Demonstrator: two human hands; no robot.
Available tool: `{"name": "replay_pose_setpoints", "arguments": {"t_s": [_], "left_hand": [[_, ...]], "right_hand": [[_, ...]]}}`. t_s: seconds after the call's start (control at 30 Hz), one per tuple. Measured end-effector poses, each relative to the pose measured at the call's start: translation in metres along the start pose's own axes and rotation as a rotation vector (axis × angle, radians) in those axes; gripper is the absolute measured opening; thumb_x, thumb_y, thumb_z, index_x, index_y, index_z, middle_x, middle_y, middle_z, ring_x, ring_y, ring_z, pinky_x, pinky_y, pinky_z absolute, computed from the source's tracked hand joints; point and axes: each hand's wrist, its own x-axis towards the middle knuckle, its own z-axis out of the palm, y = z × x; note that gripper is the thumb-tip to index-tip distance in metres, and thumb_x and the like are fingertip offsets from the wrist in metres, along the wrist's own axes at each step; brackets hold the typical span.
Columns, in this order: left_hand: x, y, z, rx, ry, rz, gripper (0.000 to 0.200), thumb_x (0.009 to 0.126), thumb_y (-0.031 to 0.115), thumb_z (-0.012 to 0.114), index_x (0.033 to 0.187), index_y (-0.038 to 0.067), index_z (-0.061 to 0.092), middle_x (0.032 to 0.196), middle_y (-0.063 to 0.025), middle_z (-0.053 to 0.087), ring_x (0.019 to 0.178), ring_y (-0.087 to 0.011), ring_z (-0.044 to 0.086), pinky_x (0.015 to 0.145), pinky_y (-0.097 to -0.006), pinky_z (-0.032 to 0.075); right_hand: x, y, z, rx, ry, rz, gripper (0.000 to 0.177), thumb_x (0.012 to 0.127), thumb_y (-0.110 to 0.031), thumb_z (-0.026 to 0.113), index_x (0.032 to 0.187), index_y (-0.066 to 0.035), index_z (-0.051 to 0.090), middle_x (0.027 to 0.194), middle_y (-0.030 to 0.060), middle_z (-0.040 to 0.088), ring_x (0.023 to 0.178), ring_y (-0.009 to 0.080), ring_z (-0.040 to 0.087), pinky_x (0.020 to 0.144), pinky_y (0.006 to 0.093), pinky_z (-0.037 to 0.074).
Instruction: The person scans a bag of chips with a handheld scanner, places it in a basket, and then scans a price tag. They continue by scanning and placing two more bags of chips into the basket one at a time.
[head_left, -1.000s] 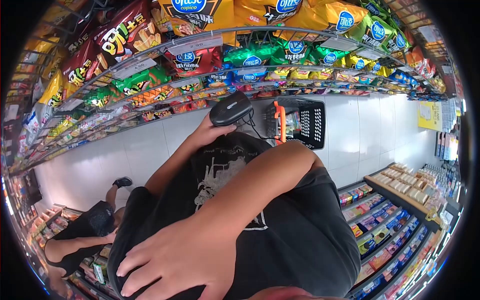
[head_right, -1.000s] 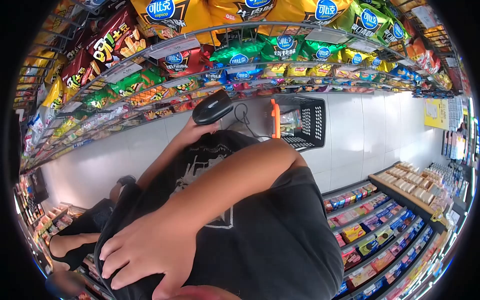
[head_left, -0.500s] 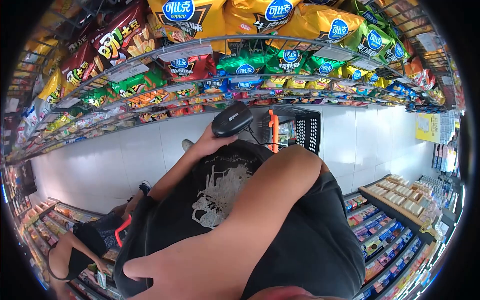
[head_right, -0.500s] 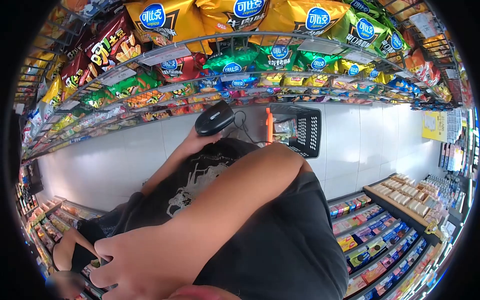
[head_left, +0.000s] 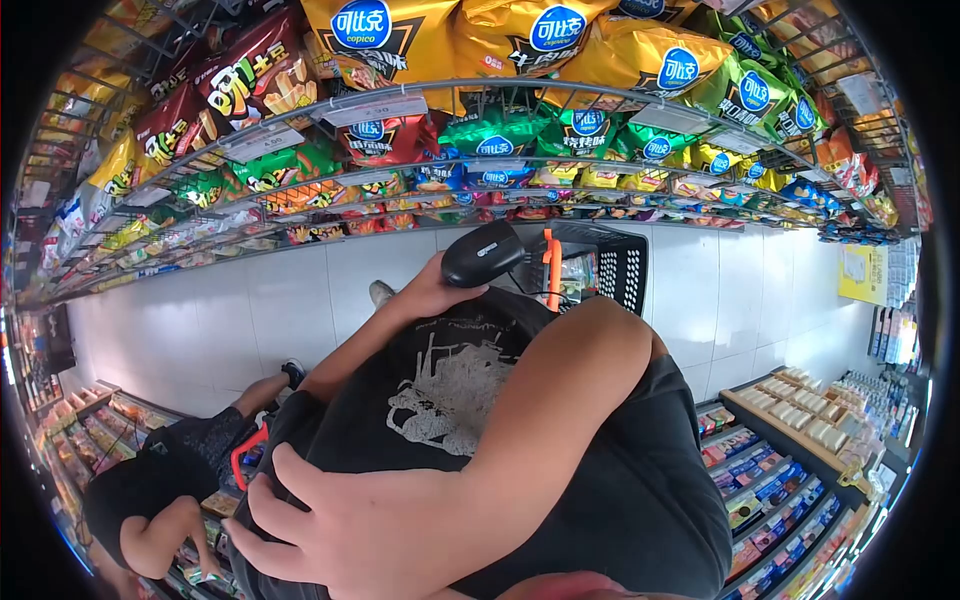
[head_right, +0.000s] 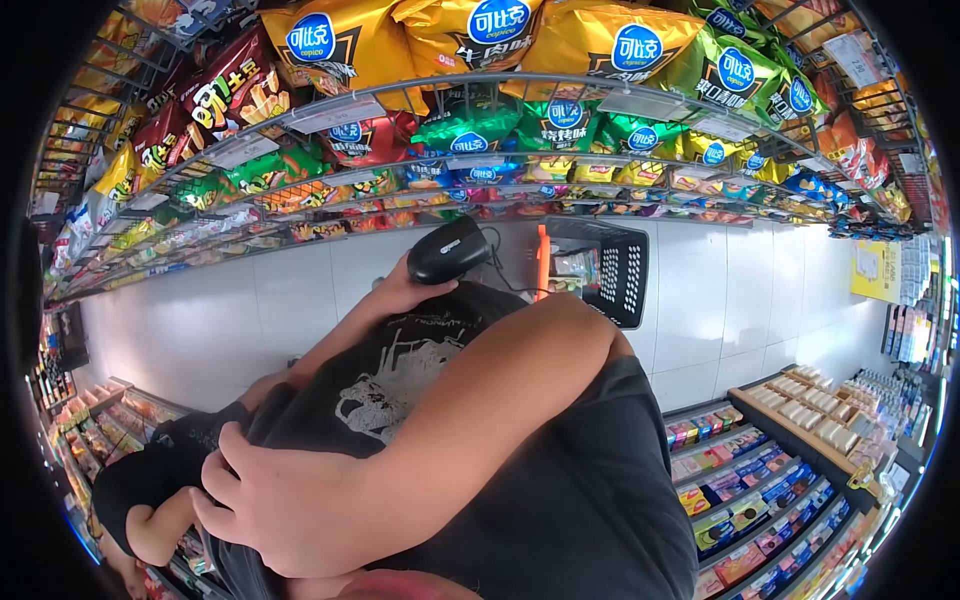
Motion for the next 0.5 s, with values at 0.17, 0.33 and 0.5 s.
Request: {"name": "replay_pose_setpoints", "arguments": {"t_s": [0.17,0.33,0.5], "left_hand": [[0.002,0.004,0.002,-0.034,0.063,-0.03,0.041,0.084,0.007,0.078,0.121,0.001,0.061,0.109,-0.0047,0.068,0.101,-0.0109,0.058,0.093,-0.0298,0.046],[0.002,0.015,0.005,-0.021,0.0,0.0,0.039,0.084,0.007,0.077,0.12,0.001,0.062,0.107,-0.004,0.069,0.098,-0.0105,0.058,0.091,-0.0295,0.047],[0.005,0.012,0.005,0.023,-0.029,0.007,0.039,0.084,0.008,0.077,0.119,0.001,0.062,0.105,-0.0036,0.068,0.098,-0.0101,0.058,0.09,-0.0292,0.047]], "right_hand": [[-0.006,-0.004,-0.001,-0.034,-0.058,0.076,0.027,0.082,-0.029,0.061,0.093,-0.014,0.081,0.141,0.0152,0.054,0.109,0.0395,0.055,0.089,0.0552,0.046],[-0.007,-0.002,-0.007,-0.031,-0.174,0.097,0.026,0.083,-0.029,0.061,0.091,-0.014,0.081,0.144,0.0136,0.052,0.105,0.0372,0.057,0.086,0.0515,0.047],[-0.01,0.001,-0.004,0.029,-0.014,0.068,0.025,0.082,-0.029,0.061,0.084,-0.012,0.08,0.141,0.0139,0.054,0.102,0.0331,0.057,0.08,0.0457,0.047]]}}
